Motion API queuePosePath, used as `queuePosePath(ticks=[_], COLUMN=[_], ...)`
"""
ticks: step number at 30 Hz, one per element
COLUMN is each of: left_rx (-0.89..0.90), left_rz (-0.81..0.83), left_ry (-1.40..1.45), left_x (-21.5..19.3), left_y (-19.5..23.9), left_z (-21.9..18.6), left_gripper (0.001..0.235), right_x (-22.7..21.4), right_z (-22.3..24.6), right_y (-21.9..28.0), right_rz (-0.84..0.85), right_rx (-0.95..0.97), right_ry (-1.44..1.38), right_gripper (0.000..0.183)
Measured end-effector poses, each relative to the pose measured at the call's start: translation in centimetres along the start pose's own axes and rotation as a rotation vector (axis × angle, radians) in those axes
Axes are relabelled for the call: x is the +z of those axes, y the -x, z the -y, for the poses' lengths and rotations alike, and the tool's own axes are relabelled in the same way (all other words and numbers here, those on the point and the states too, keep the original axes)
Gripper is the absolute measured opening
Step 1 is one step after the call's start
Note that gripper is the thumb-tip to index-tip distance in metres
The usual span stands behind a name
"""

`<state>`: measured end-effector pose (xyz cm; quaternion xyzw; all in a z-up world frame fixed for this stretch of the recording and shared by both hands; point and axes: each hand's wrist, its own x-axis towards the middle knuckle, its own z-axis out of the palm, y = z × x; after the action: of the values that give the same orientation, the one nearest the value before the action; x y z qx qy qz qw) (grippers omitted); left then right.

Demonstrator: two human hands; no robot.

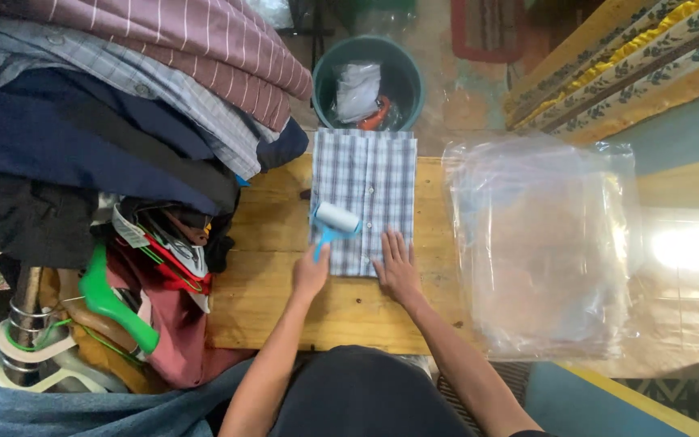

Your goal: The person folds a plaid shirt on a wooden table, uses a lint roller to remove lint from the shirt, and then places the folded shirt into a clear plastic bag. The person smooths the shirt inside the bag and sets it aside.

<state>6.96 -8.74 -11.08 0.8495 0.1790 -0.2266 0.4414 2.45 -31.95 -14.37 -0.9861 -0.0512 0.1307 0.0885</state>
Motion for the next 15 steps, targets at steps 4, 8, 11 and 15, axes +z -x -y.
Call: queuePosePath(ticks=[4,8,11,15], left_rx=[-0.107,-0.089,-0.012,0.174], left_rz=[0.021,-0.099,-0.14,0.024], left_ry=[-0.222,-0.283,-0.173,-0.154], left_x=[-6.6,-8.9,-7.3,-4.6], left_y=[7.5,7.5,7.5,8.3], left_z=[0.8,7.4,7.9,2.2], left_gripper=[0.056,0.051,0.046,0.05], right_x=[1.9,1.4,1.6,2.6], right_z=[-0.8,-0.8,-1.3,-2.5], right_y=[1.6,1.8,3.4,4.8], right_rz=[-0.029,-0.042,-0.032,-0.025], right_rx=[0.0,-0.027,-0.059,-0.148], right_ry=[0.043,0.052,0.068,0.16], right_gripper=[0.072,0.072,0.07,0.068])
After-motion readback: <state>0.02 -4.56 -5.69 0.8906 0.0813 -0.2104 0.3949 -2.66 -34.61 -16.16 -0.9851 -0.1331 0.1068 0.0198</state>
